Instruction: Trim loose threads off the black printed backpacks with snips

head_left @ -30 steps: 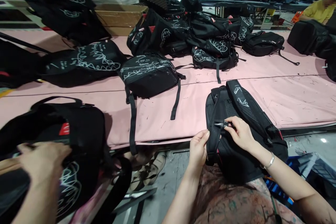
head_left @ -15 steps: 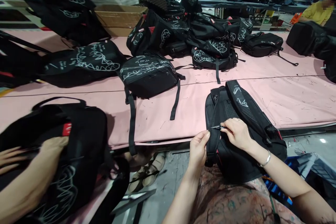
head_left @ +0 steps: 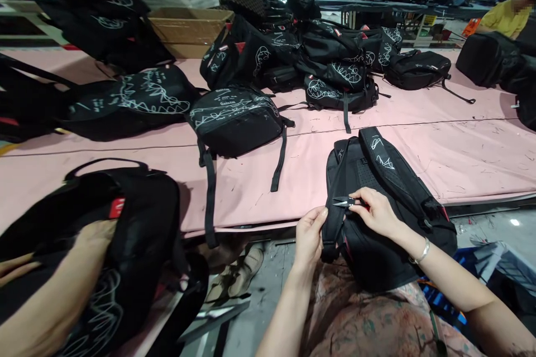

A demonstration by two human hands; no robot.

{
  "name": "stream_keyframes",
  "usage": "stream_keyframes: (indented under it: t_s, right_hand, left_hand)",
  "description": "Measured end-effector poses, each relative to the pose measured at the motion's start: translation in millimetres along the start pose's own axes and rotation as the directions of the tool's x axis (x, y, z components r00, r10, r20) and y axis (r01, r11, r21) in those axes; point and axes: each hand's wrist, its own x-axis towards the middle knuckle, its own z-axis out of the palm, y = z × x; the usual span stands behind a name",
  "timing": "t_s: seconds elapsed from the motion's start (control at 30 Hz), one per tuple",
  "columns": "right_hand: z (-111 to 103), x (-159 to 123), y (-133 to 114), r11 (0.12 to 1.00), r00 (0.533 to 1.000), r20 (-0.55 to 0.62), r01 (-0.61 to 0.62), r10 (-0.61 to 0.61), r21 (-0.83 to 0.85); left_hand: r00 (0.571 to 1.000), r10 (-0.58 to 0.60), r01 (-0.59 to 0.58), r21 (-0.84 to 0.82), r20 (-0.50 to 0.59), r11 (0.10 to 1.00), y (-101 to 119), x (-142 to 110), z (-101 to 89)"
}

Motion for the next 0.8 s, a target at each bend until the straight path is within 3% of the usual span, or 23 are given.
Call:
stream_keyframes:
  t_s: [0.1, 0.17, 0.27, 0.37, 0.47, 0.57, 0.7, 0.8]
  right_hand:
    - [5.4, 3.7, -3.2, 0.995, 0.998, 0.024, 0.056, -0.054, -0.079]
    - [7.6, 6.0, -2.0, 0.994, 0.998, 0.020, 0.061, -0.059, -0.091]
    - [8.5, 6.5, 8.5, 0.998, 0.998, -0.037, -0.057, 0.057, 0.014]
    - [8.8, 0.7, 27.2, 0.957, 0.957, -0.067, -0.276, 0.282, 0.090]
    - [10.1, -10.3, 44.7, 0.918, 0.918, -0.019, -0.397, 0.397, 0.017]
    - [12.1, -20.4, 53.0, 0.912, 0.915, 0.029, -0.397, 0.402, -0.103]
    - [12.5, -25.0, 50.4, 0.895, 0.918, 0.021, -0.380, 0.395, -0.233]
    - [10.5, -23.3, 43.2, 0.881, 0.932, 0.046, -0.323, 0.360, -0.344]
  left_hand:
    - [1.000, 0.021, -0.022, 0.058, 0.016, 0.998, -4.9, 0.5, -0.6]
    - [0.995, 0.100, -0.099, 0.210, 0.008, 0.973, -9.0, 3.0, -6.6]
    - [0.929, 0.369, -0.288, 0.590, -0.018, 0.754, -16.6, 10.9, -23.5]
    - [0.846, 0.533, -0.319, 0.780, -0.021, 0.538, -28.5, 21.4, -43.0]
    - [0.804, 0.595, -0.306, 0.856, -0.001, 0.416, -44.9, 30.8, -56.3]
    - [0.789, 0.610, -0.317, 0.899, 0.073, 0.302, -59.6, 37.3, -57.7]
    - [0.807, 0.557, -0.359, 0.912, 0.196, 0.198, -66.0, 43.9, -42.5]
    - [0.796, 0.542, -0.413, 0.896, 0.270, 0.160, -65.1, 49.3, -27.2]
